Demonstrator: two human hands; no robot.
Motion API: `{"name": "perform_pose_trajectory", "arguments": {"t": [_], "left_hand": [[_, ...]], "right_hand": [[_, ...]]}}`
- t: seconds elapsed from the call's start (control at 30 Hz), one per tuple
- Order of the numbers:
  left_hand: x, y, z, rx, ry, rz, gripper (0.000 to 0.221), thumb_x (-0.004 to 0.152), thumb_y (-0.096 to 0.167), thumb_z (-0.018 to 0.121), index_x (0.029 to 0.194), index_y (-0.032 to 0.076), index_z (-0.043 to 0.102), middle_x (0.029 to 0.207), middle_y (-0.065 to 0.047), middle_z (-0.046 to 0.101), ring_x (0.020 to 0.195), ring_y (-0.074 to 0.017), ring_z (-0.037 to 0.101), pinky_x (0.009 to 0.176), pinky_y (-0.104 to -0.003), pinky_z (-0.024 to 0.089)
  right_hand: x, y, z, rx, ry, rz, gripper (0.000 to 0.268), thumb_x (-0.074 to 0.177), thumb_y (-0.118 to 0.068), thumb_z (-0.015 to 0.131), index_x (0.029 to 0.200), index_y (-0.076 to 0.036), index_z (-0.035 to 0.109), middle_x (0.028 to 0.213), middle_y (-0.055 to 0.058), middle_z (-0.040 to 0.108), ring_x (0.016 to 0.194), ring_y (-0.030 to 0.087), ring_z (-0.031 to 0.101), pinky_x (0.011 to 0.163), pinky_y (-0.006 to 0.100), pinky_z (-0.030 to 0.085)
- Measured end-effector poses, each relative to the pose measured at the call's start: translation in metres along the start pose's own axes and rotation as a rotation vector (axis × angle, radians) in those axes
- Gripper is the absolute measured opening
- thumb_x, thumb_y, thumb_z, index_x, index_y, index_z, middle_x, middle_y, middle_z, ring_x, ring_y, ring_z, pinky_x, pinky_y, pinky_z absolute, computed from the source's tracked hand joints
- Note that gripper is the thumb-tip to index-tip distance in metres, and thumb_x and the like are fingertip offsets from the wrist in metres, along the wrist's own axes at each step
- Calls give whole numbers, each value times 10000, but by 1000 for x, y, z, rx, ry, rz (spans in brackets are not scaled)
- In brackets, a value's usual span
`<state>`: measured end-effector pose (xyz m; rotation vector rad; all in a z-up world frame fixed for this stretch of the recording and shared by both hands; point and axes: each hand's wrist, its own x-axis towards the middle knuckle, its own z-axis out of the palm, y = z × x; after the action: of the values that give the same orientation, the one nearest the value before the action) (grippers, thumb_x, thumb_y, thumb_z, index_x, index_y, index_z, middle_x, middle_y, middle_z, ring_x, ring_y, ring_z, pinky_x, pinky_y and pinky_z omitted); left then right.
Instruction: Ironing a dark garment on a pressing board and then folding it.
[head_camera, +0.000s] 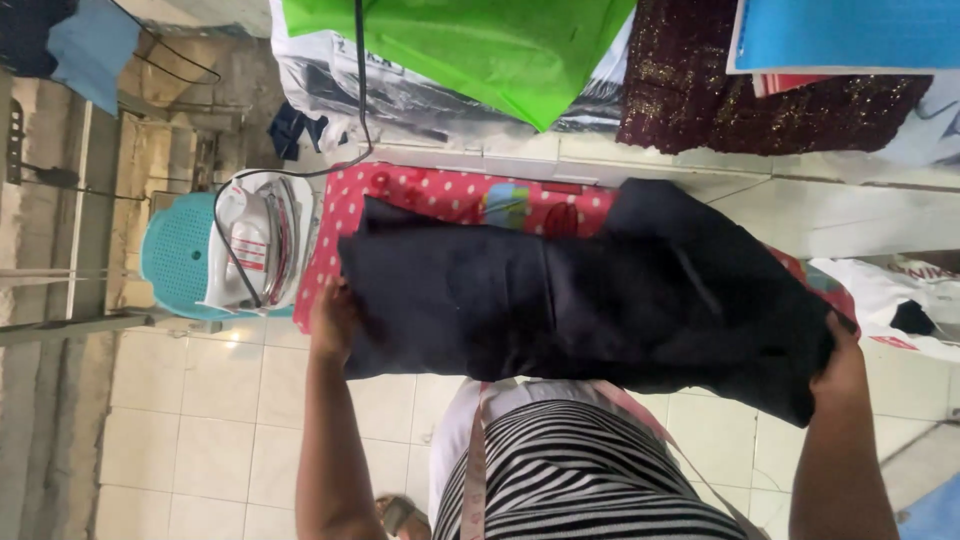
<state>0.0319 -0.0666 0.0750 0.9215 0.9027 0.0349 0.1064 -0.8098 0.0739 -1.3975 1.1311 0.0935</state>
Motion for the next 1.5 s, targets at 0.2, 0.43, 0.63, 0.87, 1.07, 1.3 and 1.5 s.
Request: {"name": "perform_pose_trajectory", "arguments": {"t": [0.2,0.43,0.63,0.87,1.07,1.3,1.5], "left_hand": [[-13,24,61,-72,-61,125,729,939,595,447,1392,42,590,1392,-122,639,1334,-250,588,1170,-357,443],[-13,84,79,861,179,-9,480,773,457,697,1091,107,782,948,-12,711,890,-134,614,736,-288,438],[35,93,76,496,-149,716,90,1007,114,655,921,143,660,885,59,632,836,-36,531,772,-183,401],[102,61,72,795,278,235,567,901,683,522,925,135,666,808,-65,620,745,-169,538,720,-367,438],[62,65,99,672,-80,425,234,869,264,820,986,73,756,961,22,721,855,-72,649,723,-243,566],[-55,86,100,746,20,774,845,820,92,848,1541,89,408,1566,-145,324,1459,-391,284,1231,-460,253],[-57,71,72,544,75,728,293,904,111,796,1182,68,715,1048,-81,672,978,-118,613,976,-275,500]], "right_hand": [[-11,-11,-1,64,-133,38,328,868,-237,713,1192,-283,686,1248,-89,730,1163,102,708,1067,215,551],[-18,7,-32,211,-242,59,373,820,-179,649,1191,-178,691,1194,-12,745,1095,161,725,949,265,564],[-9,11,-21,258,-179,7,369,775,-95,641,1121,-207,702,1205,-31,738,1152,156,704,1026,249,545],[-18,-14,-3,-423,9,96,327,812,-167,781,1108,-86,666,841,110,619,685,238,574,609,316,448],[25,-30,37,-885,507,-1114,432,834,-179,891,1170,2,690,1063,179,705,954,372,692,779,454,550],[-33,-64,223,-1141,-218,-670,915,986,-773,483,1472,1,526,1459,255,586,1369,413,538,1181,651,186],[-44,-85,191,-1019,-157,-363,927,827,-866,622,1438,-168,605,1423,167,613,1331,451,532,1139,584,352]]}}
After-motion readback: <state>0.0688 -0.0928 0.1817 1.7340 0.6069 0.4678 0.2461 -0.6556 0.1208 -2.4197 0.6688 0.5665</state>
